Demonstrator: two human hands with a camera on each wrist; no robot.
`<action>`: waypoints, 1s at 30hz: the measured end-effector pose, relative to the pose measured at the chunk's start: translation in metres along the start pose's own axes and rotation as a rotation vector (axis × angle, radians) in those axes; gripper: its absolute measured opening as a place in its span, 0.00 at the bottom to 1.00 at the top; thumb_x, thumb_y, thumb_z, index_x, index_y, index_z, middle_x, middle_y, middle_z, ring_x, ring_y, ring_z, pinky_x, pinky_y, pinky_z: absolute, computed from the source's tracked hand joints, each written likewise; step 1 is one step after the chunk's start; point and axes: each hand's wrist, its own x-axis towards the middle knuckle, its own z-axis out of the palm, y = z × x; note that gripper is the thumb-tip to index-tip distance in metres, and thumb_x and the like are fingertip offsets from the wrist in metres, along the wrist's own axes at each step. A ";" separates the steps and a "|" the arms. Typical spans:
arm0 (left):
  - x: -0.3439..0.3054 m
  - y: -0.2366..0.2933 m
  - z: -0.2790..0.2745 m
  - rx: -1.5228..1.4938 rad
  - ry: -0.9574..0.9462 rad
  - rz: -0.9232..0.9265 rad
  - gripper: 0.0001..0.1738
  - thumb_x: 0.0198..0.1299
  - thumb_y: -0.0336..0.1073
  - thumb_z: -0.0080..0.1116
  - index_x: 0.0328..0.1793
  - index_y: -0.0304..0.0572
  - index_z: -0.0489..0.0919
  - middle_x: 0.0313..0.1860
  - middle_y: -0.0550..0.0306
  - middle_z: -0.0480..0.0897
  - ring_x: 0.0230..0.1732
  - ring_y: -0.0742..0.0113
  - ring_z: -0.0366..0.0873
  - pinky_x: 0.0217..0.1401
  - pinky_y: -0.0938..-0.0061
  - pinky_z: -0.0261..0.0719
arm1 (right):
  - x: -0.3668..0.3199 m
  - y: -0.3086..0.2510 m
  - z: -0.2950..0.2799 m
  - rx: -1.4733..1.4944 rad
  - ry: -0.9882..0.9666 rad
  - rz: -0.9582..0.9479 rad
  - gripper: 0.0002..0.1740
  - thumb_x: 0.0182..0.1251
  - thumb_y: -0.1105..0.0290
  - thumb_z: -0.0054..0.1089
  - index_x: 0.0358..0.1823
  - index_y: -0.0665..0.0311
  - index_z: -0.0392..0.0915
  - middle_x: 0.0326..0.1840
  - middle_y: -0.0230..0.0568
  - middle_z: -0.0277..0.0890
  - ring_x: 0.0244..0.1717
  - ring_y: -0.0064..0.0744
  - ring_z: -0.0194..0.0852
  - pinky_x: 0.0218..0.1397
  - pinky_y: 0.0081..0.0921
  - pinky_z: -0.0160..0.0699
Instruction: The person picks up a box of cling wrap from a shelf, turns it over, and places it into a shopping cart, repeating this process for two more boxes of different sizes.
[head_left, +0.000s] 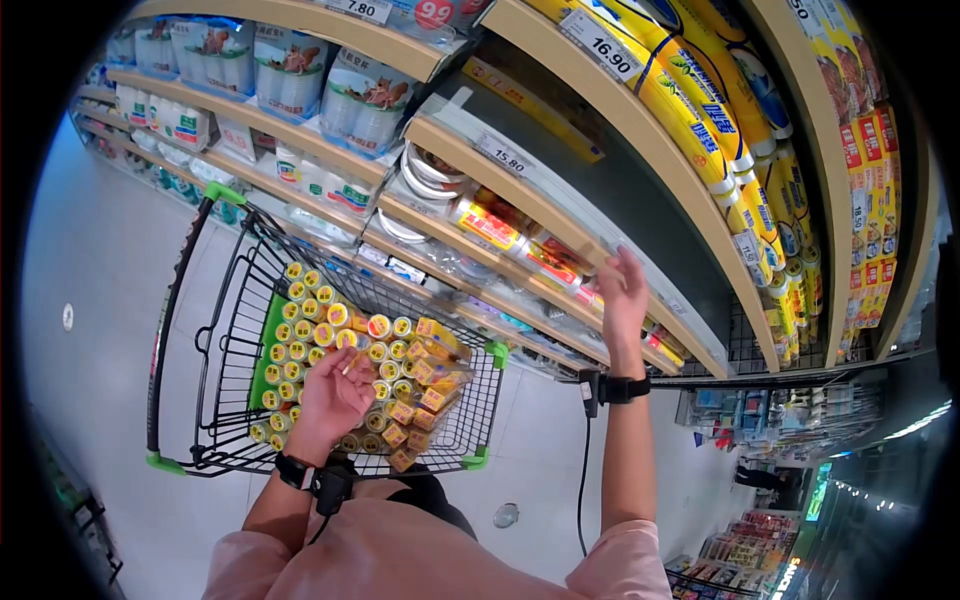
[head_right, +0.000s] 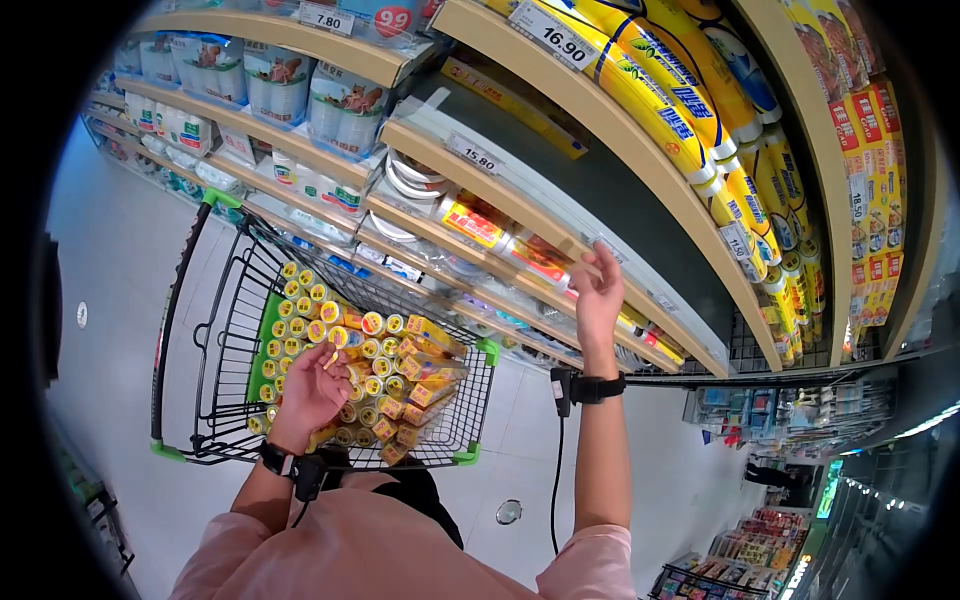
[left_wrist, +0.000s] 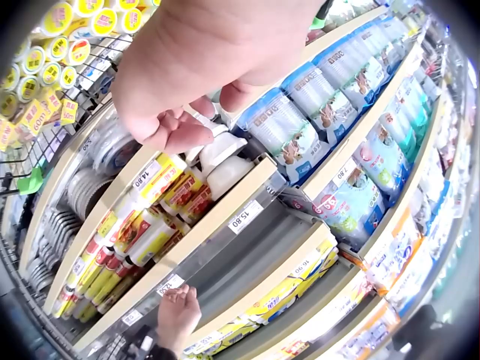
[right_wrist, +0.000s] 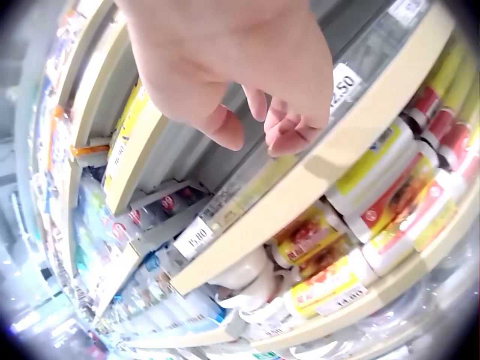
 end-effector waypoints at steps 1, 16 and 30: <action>-0.001 0.003 0.003 -0.024 0.021 0.016 0.07 0.68 0.39 0.54 0.42 0.47 0.78 0.34 0.61 0.79 0.32 0.73 0.72 0.34 0.78 0.69 | 0.013 -0.019 0.005 -0.005 0.038 0.034 0.26 0.65 0.79 0.59 0.66 0.68 0.69 0.51 0.36 0.72 0.38 0.22 0.75 0.41 0.22 0.79; -0.003 0.035 -0.014 -0.149 -0.022 0.098 0.11 0.67 0.39 0.54 0.50 0.46 0.79 0.38 0.58 0.81 0.32 0.68 0.74 0.38 0.73 0.73 | 0.175 -0.072 0.073 -0.623 -0.377 0.274 0.47 0.62 0.56 0.66 0.80 0.51 0.52 0.77 0.41 0.56 0.72 0.45 0.58 0.68 0.44 0.64; -0.001 0.049 -0.015 -0.091 -0.094 0.166 0.08 0.67 0.41 0.55 0.46 0.50 0.78 0.37 0.61 0.81 0.35 0.71 0.74 0.38 0.75 0.69 | 0.255 -0.002 0.064 -0.941 -0.479 -0.319 0.44 0.57 0.63 0.69 0.76 0.51 0.61 0.65 0.37 0.72 0.51 0.31 0.73 0.47 0.29 0.78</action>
